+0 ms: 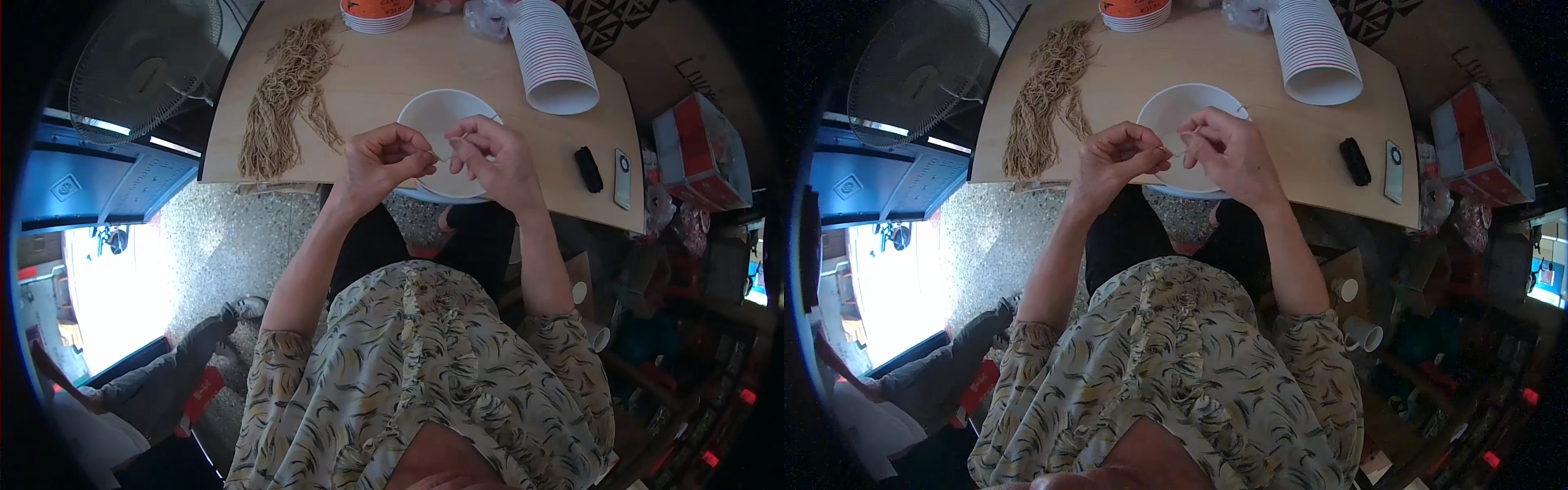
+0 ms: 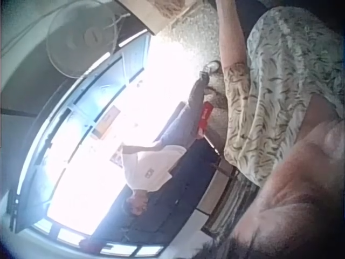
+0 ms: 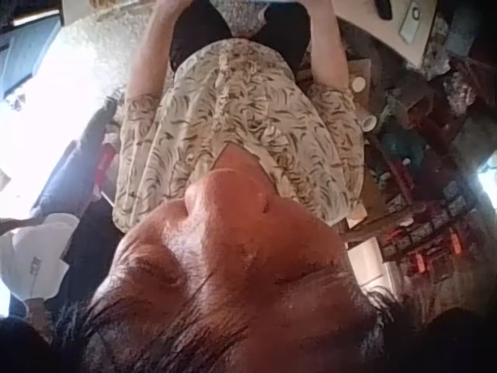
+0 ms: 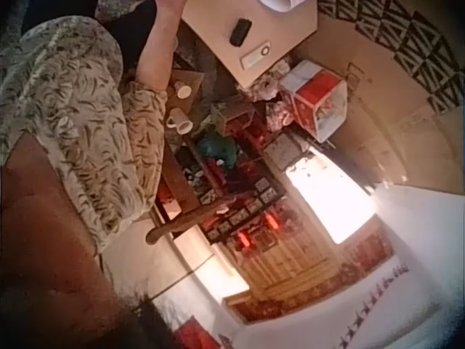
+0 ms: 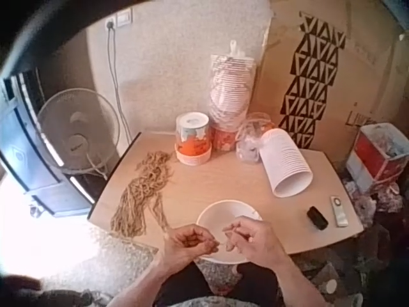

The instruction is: Securing paper bowls with rubber bands for packaging.

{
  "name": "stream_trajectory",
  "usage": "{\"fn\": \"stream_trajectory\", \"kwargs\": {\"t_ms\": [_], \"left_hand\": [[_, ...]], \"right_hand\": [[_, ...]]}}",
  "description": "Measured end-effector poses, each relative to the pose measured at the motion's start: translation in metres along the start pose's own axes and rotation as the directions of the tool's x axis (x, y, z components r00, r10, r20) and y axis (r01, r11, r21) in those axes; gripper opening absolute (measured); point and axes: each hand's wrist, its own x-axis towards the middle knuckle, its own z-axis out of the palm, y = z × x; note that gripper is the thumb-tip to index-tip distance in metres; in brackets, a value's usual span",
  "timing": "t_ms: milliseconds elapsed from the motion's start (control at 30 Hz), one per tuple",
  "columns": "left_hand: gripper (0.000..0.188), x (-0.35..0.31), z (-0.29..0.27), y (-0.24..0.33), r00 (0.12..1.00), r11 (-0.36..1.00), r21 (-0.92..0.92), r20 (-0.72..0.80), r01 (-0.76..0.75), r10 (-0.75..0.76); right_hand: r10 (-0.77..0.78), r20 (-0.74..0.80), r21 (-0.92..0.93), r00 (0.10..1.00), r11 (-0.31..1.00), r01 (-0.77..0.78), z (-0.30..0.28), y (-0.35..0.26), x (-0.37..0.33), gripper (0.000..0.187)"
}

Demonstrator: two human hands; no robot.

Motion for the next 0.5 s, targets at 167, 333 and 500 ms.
{"fn": "stream_trajectory", "kwargs": {"t_ms": [167, 333, 500], "left_hand": [[0.01, -0.0015, 0.0037, 0.0029, 0.998, 0.997, 0.028, 0.019, -0.066, 0.065], [0.01, -0.0024, 0.0036, 0.0056, 0.999, 0.996, 0.071, 0.02, -0.049, 0.048], [0.011, -0.0018, 0.0034, 0.0064, 0.997, 0.993, 0.095, 0.017, -0.072, 0.071]], "right_hand": [[0.136, 0.197, 0.143, 0.971, 0.976, -0.166, 0.0063, -0.0015, 0.0032, 0.008], [0.126, 0.249, 0.127, 0.96, 0.979, -0.161, 0.0045, 0.0043, 0.0025, 0.009], [0.125, 0.258, 0.163, 0.958, 0.972, -0.17, 0.0072, 0.0061, 0.0036, 0.007]]}}
